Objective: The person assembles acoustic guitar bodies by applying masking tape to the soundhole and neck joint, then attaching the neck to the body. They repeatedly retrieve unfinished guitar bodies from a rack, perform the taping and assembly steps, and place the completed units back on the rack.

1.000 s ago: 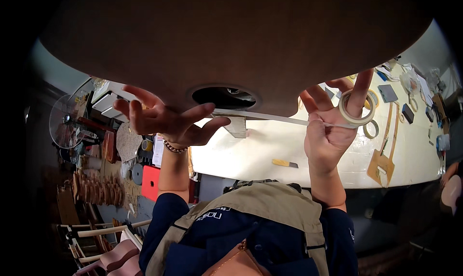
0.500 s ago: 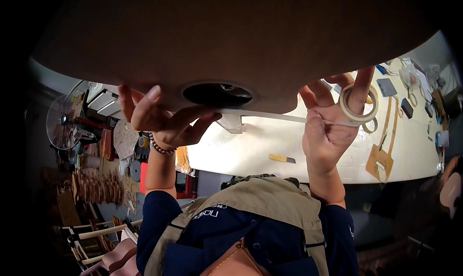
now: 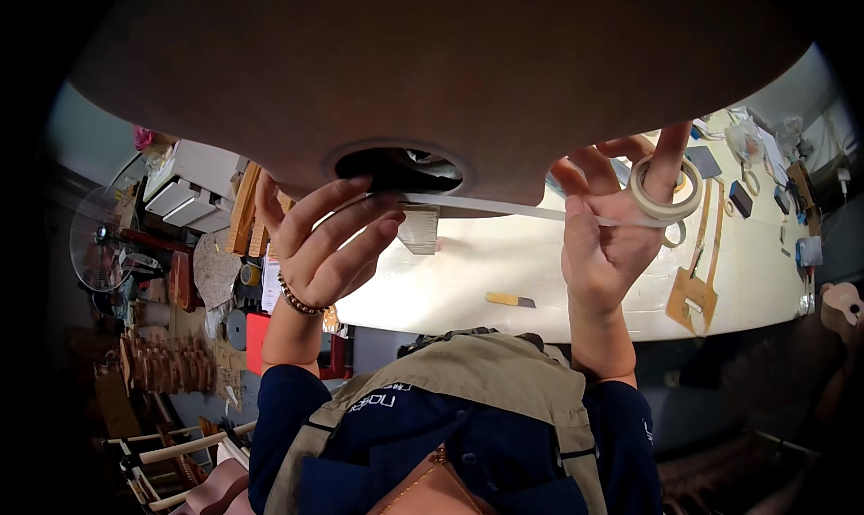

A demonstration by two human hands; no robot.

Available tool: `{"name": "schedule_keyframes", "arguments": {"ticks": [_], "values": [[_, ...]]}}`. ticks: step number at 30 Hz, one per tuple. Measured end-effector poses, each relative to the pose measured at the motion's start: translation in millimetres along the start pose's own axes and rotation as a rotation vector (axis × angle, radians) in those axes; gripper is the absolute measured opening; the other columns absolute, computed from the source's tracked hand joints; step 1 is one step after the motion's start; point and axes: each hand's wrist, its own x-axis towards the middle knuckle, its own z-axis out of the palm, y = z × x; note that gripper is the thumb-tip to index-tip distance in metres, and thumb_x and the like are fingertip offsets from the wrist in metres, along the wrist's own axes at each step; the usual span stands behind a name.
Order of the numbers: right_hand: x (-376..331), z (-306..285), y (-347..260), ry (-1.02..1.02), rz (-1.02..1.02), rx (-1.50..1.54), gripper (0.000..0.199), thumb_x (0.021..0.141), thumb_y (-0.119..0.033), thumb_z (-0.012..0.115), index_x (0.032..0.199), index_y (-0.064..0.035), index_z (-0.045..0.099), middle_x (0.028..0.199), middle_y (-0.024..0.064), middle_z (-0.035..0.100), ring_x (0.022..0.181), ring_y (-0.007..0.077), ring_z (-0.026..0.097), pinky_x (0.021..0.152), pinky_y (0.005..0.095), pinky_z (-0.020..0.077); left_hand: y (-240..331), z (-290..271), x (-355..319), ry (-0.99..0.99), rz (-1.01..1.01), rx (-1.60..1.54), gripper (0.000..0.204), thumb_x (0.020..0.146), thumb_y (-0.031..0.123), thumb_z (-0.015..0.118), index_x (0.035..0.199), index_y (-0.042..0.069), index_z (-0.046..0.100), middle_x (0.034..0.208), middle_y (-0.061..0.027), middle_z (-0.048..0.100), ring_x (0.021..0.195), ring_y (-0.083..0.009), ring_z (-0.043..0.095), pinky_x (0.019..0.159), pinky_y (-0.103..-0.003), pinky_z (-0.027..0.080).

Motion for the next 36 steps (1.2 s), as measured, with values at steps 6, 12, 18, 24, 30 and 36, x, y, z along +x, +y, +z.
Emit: {"name": "schedule_keyframes", "arguments": {"ticks": [6,12,18,24,30,36], "values": [[-3,-1,1,-0.028,-0.03,0.092,0.09,0.069,0.015,0.037,0.148,-0.0131,0.005,0.119,0.0115,0.037,0.113,0.0261,0.05,0.092,0.0432,0.0462,5,-6,1,-0.01,-0.059,-0.011,0.018,0.076,0.02,0.071,0.092,0.024,0.064,0.088,0.0085,0.069,0.095,-0.0111,0.061,0.103,-0.055,0.022],[-5,1,2,-0.038,-0.041,0.048,0.091,0.067,0.014,0.037,0.148,-0.0142,0.005,0.119,0.0118,0.037,0.114,0.0268,0.05,0.094,0.0449,0.0449,3,-6,-3,-0.037,-0.042,0.013,0.016,0.078,0.022,0.069,0.093,0.025,0.064,0.087,0.0089,0.07,0.096,-0.0104,0.06,0.104,-0.056,0.02],[-7,-1,1,-0.056,-0.056,-0.039,0.089,0.07,0.014,0.037,0.148,-0.0134,0.005,0.118,0.0119,0.037,0.113,0.0276,0.051,0.094,0.0441,0.0451,3,-7,-3,-0.038,-0.032,0.025,0.013,0.08,0.022,0.067,0.092,0.024,0.064,0.086,0.0086,0.07,0.097,-0.0099,0.06,0.104,-0.057,0.02],[-8,1,-1,-0.012,-0.029,-0.049,0.087,0.074,0.011,0.043,0.148,-0.0124,0.004,0.117,0.012,0.037,0.113,0.0265,0.05,0.092,0.0413,0.0468,7,-8,-2,-0.072,-0.04,0.064,0.016,0.08,0.021,0.067,0.095,0.024,0.066,0.079,0.01,0.068,0.096,-0.0093,0.059,0.104,-0.058,0.021],[3,-1,-13,-0.026,-0.053,-0.133,0.085,0.078,0.005,0.051,0.147,-0.009,0.005,0.118,0.0114,0.038,0.108,0.0256,0.053,0.087,0.038,0.0508,13,-6,1,-0.083,-0.023,0.167,0.024,0.078,0.018,0.068,0.101,0.023,0.07,0.071,0.0106,0.061,0.091,-0.0081,0.057,0.102,-0.061,0.023],[3,-3,-13,-0.016,-0.081,-0.109,0.083,0.078,0.006,0.052,0.146,-0.006,0.006,0.125,0.0121,0.04,0.107,0.0261,0.055,0.083,0.0368,0.0528,20,-7,2,-0.093,-0.049,0.169,0.024,0.068,0.016,0.074,0.089,0.027,0.073,0.079,0.0132,0.065,0.099,-0.0089,0.054,0.109,-0.054,0.019]]}}
